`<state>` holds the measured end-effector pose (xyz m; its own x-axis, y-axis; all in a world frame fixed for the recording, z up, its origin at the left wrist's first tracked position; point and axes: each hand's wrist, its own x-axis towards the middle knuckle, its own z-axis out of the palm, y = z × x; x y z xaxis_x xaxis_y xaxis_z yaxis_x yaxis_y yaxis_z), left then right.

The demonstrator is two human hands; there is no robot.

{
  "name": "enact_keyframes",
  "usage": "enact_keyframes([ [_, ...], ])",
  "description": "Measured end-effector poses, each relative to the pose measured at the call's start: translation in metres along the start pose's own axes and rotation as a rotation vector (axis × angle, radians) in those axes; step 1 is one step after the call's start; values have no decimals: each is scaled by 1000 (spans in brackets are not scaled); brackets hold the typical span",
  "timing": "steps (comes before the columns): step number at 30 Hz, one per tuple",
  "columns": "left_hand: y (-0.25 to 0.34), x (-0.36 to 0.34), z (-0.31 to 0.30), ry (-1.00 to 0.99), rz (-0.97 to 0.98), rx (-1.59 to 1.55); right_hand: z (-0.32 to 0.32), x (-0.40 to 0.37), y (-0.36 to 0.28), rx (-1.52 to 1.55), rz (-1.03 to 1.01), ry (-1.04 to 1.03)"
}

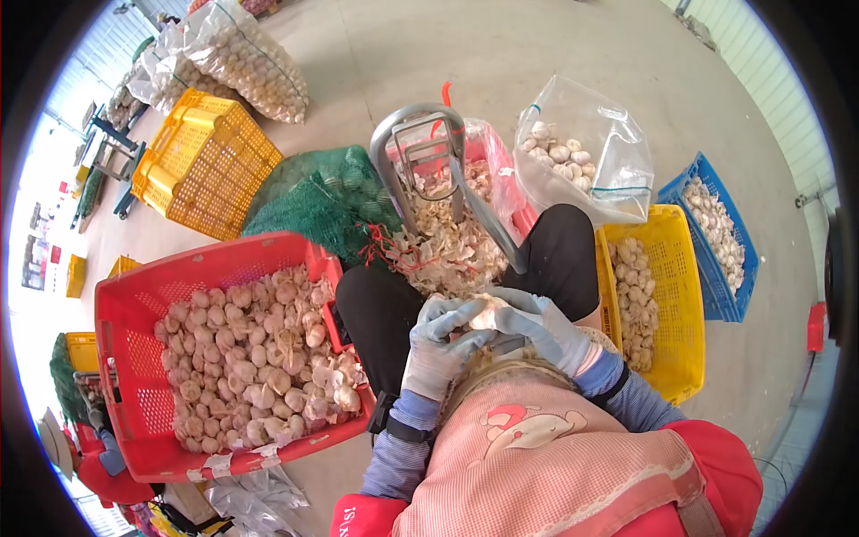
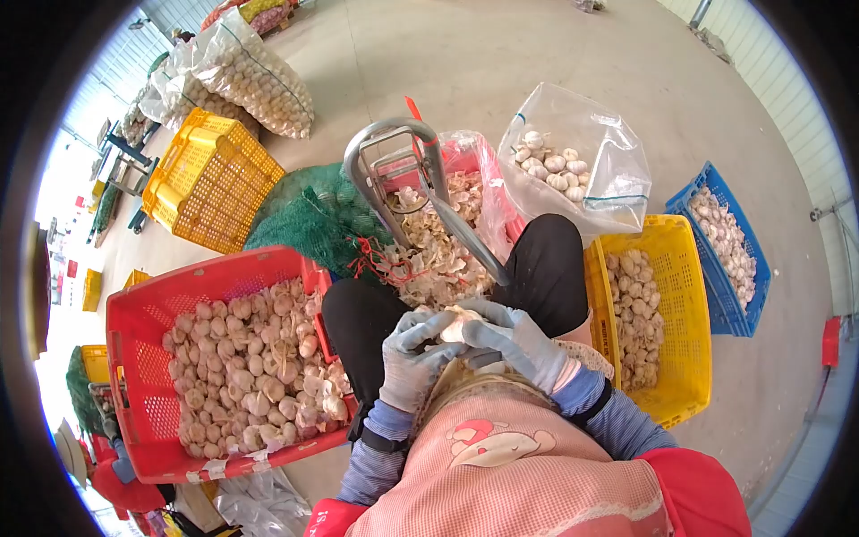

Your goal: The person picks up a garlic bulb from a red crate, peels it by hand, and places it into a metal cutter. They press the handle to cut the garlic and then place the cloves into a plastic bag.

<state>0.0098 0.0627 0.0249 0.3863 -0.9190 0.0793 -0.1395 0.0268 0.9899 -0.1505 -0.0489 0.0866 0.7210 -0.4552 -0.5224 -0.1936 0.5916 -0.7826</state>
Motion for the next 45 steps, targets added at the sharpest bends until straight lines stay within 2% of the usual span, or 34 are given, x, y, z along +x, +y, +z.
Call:
enact_keyframes([
  [4,-14,2,-10,-110,29,-279,-11,-1,13,-24,-75,-59],
  [7,-8,0,-14,-135,-144,-474,-8,-1,15,-72,-186,-47],
  [8,-2,-4,-12,-107,-286,-636,-6,0,15,-82,-236,-36],
  [11,-6,-11,-1,-71,-343,-517,-2,3,17,-124,-276,-56],
  [12,1,-12,2,-15,-337,-621,-3,5,17,-132,-244,-64],
  [14,-1,-15,2,-60,-474,-721,-11,7,17,-147,-180,-77],
  [15,-1,-15,2,-84,-542,-773,-16,6,18,-86,-144,-99],
  [16,1,-13,3,-94,-529,-668,-20,6,19,-24,-110,-120],
  [17,3,-10,6,-53,-511,-703,-22,5,20,39,-76,-141],
  [20,4,-4,11,60,-494,-771,-13,-3,9,-8,-145,22],
  [22,0,-3,12,112,-528,-769,-18,5,17,-327,-388,9],
  [24,-1,-3,11,-64,-595,-760,-13,0,12,-706,-549,52],
  [25,3,-1,10,-149,-626,-756,-11,1,11,-723,-566,48],
  [26,12,-2,20,-59,-643,-710,-9,1,11,-740,-584,42],
  [27,20,-1,18,-61,-599,-706,-9,2,11,-758,-603,34],
  [29,28,0,14,-67,-514,-697,-9,3,13,-626,-535,-15],
  [30,23,-2,14,-52,-503,-802,-9,3,14,-559,-500,-37],
  [32,11,-7,14,-21,-476,-1011,-16,6,16,-198,-232,-115],
  [33,12,-7,13,-41,-466,-997,-18,7,17,-18,-99,-152],
  [34,16,-5,13,-61,-456,-984,-16,7,21,40,-173,-160],
  [37,5,-5,14,-36,-445,-860,-19,9,26,-114,-227,-123],
  [40,12,-6,19,-68,-468,-615,-17,4,23,140,-74,-116],
  [41,21,-5,21,-96,-478,-521,-19,5,25,136,-42,-88],
  [43,28,-4,23,-77,-449,-569,-29,16,39,124,22,-31],
  [45,22,-4,20,21,-384,-675,-40,28,54,391,80,-101],
])
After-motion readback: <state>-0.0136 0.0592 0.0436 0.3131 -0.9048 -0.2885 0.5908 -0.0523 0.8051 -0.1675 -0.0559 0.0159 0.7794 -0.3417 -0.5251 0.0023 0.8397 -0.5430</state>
